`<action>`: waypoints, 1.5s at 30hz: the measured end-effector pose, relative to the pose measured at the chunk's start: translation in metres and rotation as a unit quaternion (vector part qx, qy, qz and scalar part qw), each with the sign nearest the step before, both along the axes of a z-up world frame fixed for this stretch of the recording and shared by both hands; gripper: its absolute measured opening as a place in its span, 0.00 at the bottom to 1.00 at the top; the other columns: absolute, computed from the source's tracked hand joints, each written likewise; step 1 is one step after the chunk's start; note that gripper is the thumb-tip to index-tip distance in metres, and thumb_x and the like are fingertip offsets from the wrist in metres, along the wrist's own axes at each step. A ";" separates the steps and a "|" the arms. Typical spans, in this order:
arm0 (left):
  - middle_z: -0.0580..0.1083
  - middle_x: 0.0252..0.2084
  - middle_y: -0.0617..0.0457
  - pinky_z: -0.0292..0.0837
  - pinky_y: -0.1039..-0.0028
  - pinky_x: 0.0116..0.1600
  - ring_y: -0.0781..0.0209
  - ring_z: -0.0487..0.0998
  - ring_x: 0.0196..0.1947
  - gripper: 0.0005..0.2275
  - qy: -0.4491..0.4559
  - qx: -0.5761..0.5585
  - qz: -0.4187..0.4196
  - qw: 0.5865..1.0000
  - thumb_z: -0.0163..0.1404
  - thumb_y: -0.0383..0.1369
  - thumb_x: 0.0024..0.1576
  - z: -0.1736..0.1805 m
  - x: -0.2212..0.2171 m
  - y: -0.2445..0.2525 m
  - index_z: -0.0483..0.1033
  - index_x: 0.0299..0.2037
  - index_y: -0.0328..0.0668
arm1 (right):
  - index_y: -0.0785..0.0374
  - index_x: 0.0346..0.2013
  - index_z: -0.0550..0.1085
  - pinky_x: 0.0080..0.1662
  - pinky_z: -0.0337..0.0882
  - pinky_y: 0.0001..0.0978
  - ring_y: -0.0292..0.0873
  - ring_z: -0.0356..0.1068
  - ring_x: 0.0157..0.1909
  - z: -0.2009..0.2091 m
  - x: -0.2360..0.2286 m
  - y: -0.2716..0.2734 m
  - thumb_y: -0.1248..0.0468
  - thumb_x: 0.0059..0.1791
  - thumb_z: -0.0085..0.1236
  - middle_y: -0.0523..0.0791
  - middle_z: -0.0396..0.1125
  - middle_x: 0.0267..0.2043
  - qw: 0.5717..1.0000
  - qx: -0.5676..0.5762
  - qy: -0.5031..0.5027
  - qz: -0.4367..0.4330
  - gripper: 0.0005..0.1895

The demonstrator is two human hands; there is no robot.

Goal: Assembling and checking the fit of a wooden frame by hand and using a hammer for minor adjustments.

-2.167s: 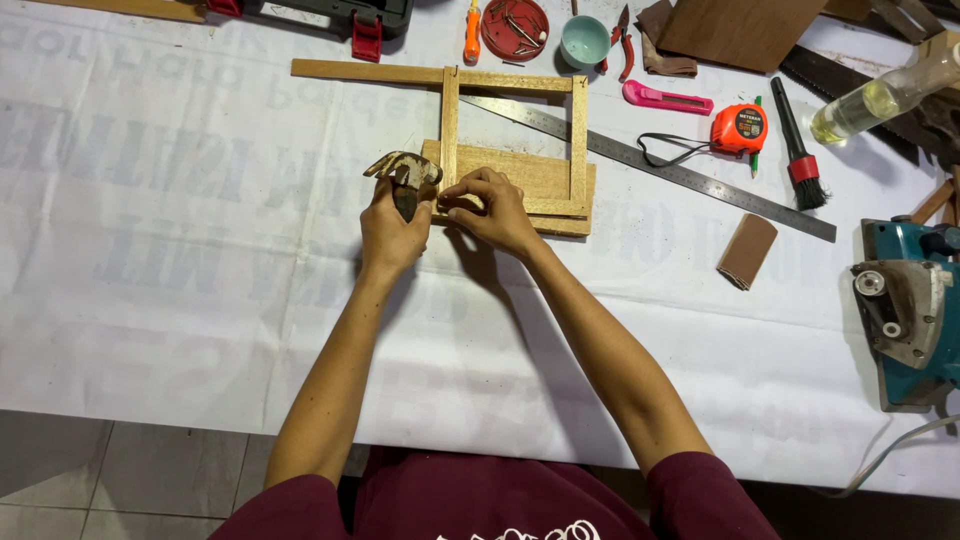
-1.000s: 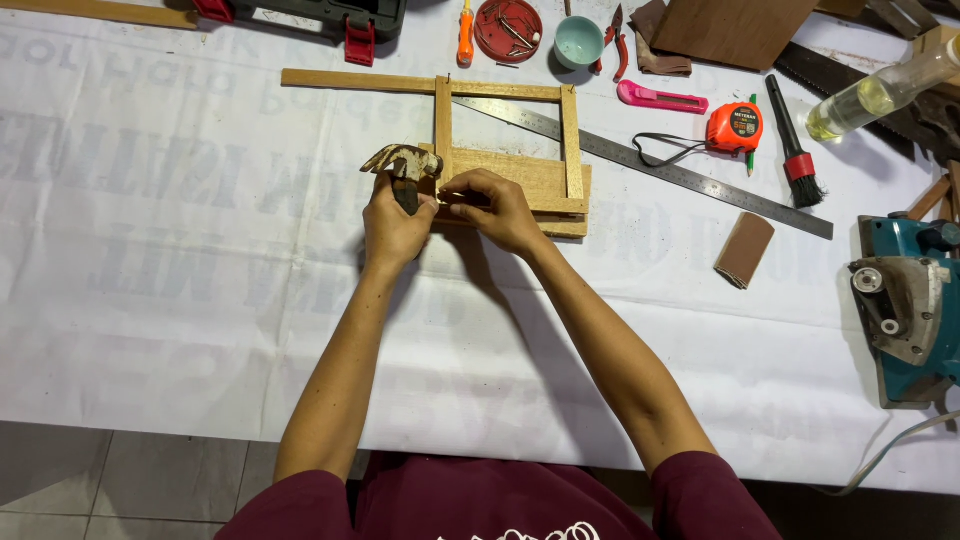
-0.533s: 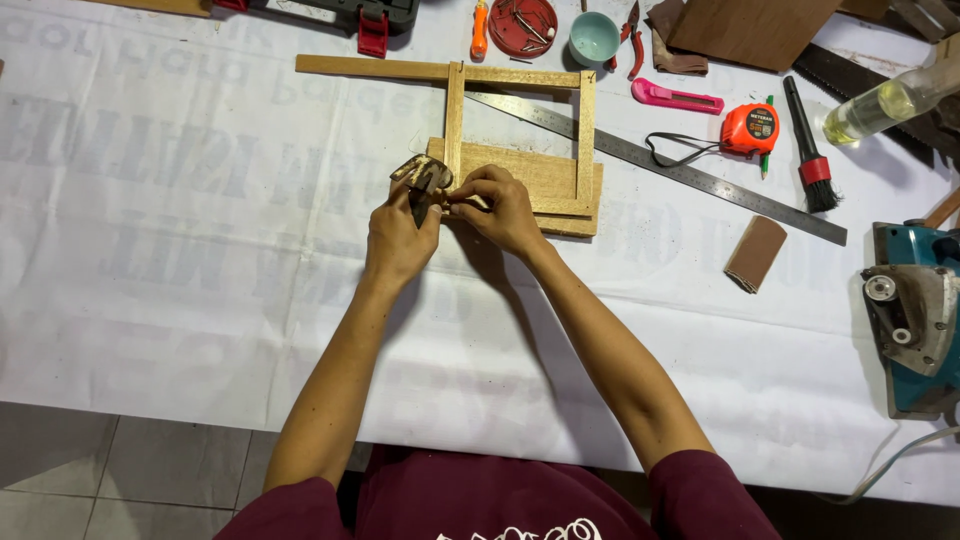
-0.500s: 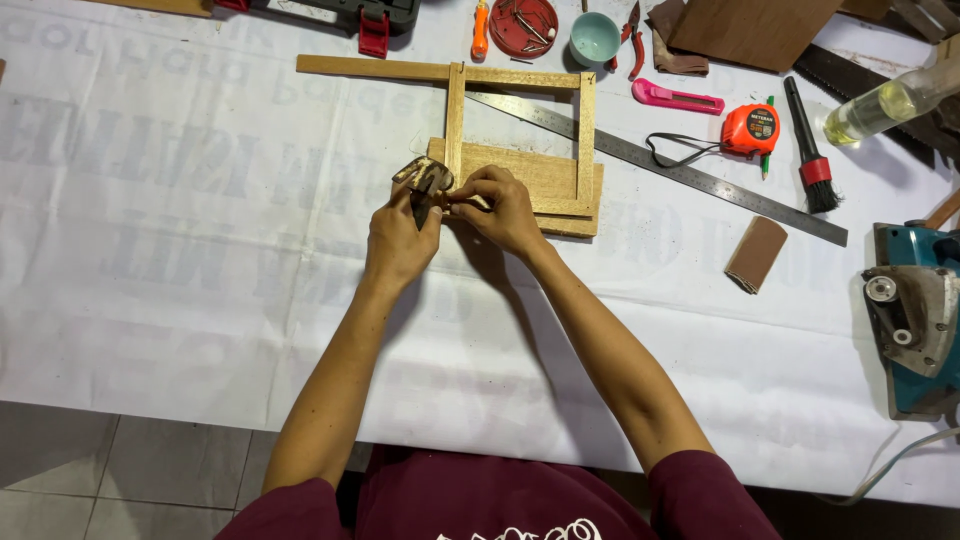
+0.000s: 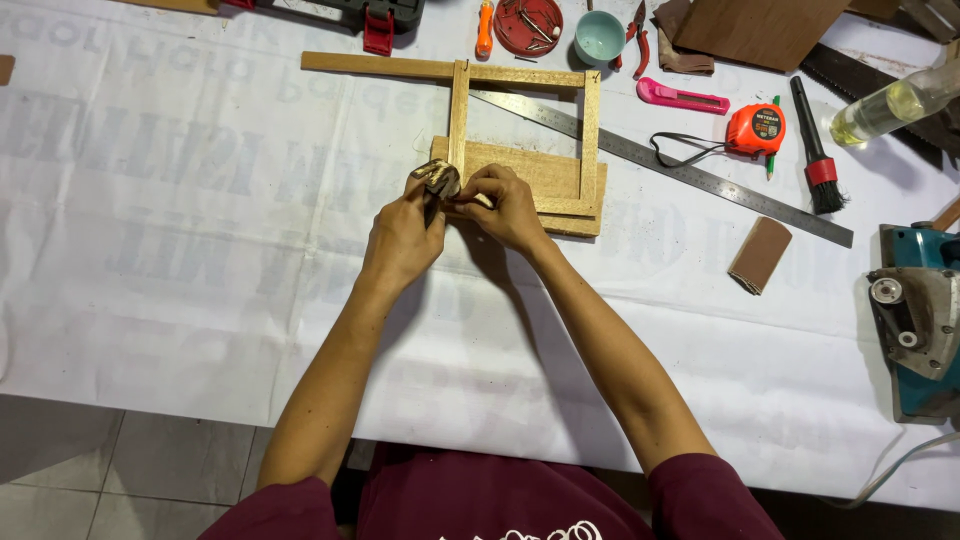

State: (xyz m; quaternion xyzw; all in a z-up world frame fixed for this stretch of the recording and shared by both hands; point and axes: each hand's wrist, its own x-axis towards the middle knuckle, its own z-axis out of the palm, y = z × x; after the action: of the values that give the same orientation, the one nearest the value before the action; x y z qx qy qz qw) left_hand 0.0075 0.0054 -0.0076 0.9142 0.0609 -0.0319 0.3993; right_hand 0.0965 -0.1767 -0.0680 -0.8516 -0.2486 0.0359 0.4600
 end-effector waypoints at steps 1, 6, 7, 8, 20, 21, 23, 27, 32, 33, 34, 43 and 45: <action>0.78 0.36 0.40 0.83 0.62 0.42 0.49 0.83 0.33 0.15 0.001 -0.001 0.000 1.000 0.49 0.31 0.61 0.008 -0.001 -0.002 0.69 0.55 0.31 | 0.56 0.32 0.82 0.49 0.80 0.30 0.37 0.74 0.45 0.003 -0.001 0.000 0.66 0.42 0.71 0.40 0.72 0.42 1.000 -0.001 0.001 0.000 0.05; 0.78 0.37 0.38 0.80 0.58 0.46 0.44 0.83 0.37 0.15 -0.067 0.023 0.004 0.997 0.51 0.30 0.60 0.013 -0.001 -0.006 0.73 0.55 0.30 | 0.57 0.32 0.83 0.49 0.79 0.31 0.39 0.73 0.45 0.012 -0.003 0.002 0.66 0.42 0.72 0.41 0.72 0.41 1.000 -0.012 0.013 0.001 0.05; 0.78 0.37 0.38 0.80 0.58 0.46 0.44 0.83 0.37 0.15 -0.068 0.023 0.003 0.997 0.51 0.30 0.60 0.009 0.000 -0.005 0.73 0.55 0.30 | 0.57 0.32 0.83 0.49 0.79 0.31 0.39 0.73 0.45 0.012 -0.003 0.001 0.66 0.42 0.72 0.41 0.72 0.41 1.000 -0.012 0.012 0.000 0.05; 0.78 0.38 0.38 0.80 0.58 0.47 0.44 0.83 0.37 0.15 -0.043 0.027 0.000 0.999 0.52 0.30 0.60 0.006 0.002 -0.004 0.73 0.54 0.30 | 0.57 0.32 0.83 0.49 0.79 0.31 0.38 0.74 0.45 0.012 -0.003 0.001 0.66 0.42 0.72 0.41 0.72 0.41 1.000 -0.011 0.008 -0.001 0.05; 0.79 0.37 0.37 0.79 0.56 0.47 0.41 0.83 0.37 0.16 -0.103 -0.001 0.017 0.995 0.52 0.30 0.58 0.014 -0.004 -0.009 0.71 0.54 0.30 | 0.55 0.36 0.84 0.48 0.78 0.33 0.41 0.73 0.45 0.019 -0.009 0.001 0.64 0.44 0.71 0.42 0.72 0.42 1.000 -0.008 -0.024 0.008 0.07; 0.79 0.40 0.37 0.79 0.55 0.46 0.40 0.82 0.37 0.13 -0.155 0.008 0.009 0.988 0.53 0.29 0.58 0.013 -0.005 -0.012 0.73 0.51 0.30 | 0.56 0.37 0.84 0.48 0.78 0.34 0.41 0.73 0.46 0.021 -0.010 -0.001 0.64 0.44 0.71 0.42 0.72 0.42 0.999 -0.007 -0.032 0.007 0.08; 0.79 0.36 0.40 0.79 0.57 0.46 0.43 0.83 0.37 0.14 -0.109 -0.027 0.028 0.993 0.52 0.31 0.59 0.023 -0.005 -0.018 0.69 0.52 0.31 | 0.58 0.39 0.83 0.48 0.78 0.34 0.42 0.74 0.47 0.019 -0.011 -0.005 0.64 0.44 0.70 0.43 0.73 0.44 0.999 -0.003 -0.038 -0.001 0.09; 0.80 0.34 0.44 0.78 0.60 0.43 0.47 0.84 0.35 0.12 -0.125 -0.078 0.048 0.988 0.52 0.33 0.59 0.033 -0.008 -0.031 0.71 0.49 0.35 | 0.62 0.44 0.81 0.51 0.79 0.33 0.43 0.76 0.50 0.017 -0.014 -0.014 0.64 0.47 0.67 0.44 0.73 0.50 0.999 0.010 -0.041 -0.009 0.11; 0.79 0.31 0.45 0.79 0.62 0.41 0.51 0.83 0.32 0.12 -0.115 -0.049 0.027 0.992 0.53 0.35 0.59 0.023 -0.002 -0.042 0.72 0.46 0.35 | 0.65 0.46 0.80 0.53 0.79 0.33 0.44 0.77 0.52 0.026 -0.022 -0.027 0.65 0.48 0.66 0.47 0.73 0.53 0.997 0.036 -0.057 -0.027 0.13; 0.79 0.31 0.45 0.79 0.62 0.40 0.52 0.83 0.30 0.12 -0.092 -0.036 0.020 0.995 0.53 0.36 0.60 0.020 0.000 -0.045 0.72 0.45 0.35 | 0.65 0.47 0.79 0.54 0.79 0.33 0.44 0.77 0.52 0.024 -0.023 -0.031 0.65 0.48 0.66 0.47 0.73 0.53 0.997 0.034 -0.061 -0.029 0.13; 0.79 0.31 0.45 0.79 0.62 0.40 0.52 0.83 0.30 0.12 -0.092 -0.036 0.016 0.995 0.53 0.36 0.60 0.023 -0.001 -0.049 0.72 0.45 0.35 | 0.65 0.47 0.79 0.54 0.79 0.33 0.44 0.77 0.52 0.025 -0.024 -0.035 0.65 0.48 0.66 0.47 0.73 0.53 0.997 0.034 -0.062 -0.033 0.13; 0.79 0.38 0.45 0.80 0.63 0.41 0.53 0.82 0.32 0.15 -0.122 -0.029 -0.059 0.990 0.46 0.35 0.62 0.001 0.003 -0.078 0.69 0.55 0.36 | 0.62 0.49 0.79 0.52 0.80 0.34 0.43 0.77 0.50 0.010 -0.033 -0.077 0.67 0.49 0.64 0.48 0.75 0.51 0.992 0.013 -0.067 -0.102 0.13; 0.79 0.42 0.43 0.80 0.62 0.45 0.52 0.82 0.37 0.15 -0.135 -0.020 -0.080 0.987 0.46 0.36 0.62 0.002 0.003 -0.091 0.69 0.56 0.35 | 0.58 0.53 0.78 0.51 0.82 0.32 0.41 0.78 0.50 0.009 -0.039 -0.089 0.68 0.51 0.61 0.47 0.76 0.51 0.988 0.063 -0.022 -0.137 0.15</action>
State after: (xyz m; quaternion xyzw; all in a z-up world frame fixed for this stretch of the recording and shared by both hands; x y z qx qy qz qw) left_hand 0.0106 -0.0852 -0.0053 0.9038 -0.0680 0.0591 0.4184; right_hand 0.0572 -0.2662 -0.0591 -0.8474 -0.1411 -0.0619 0.5081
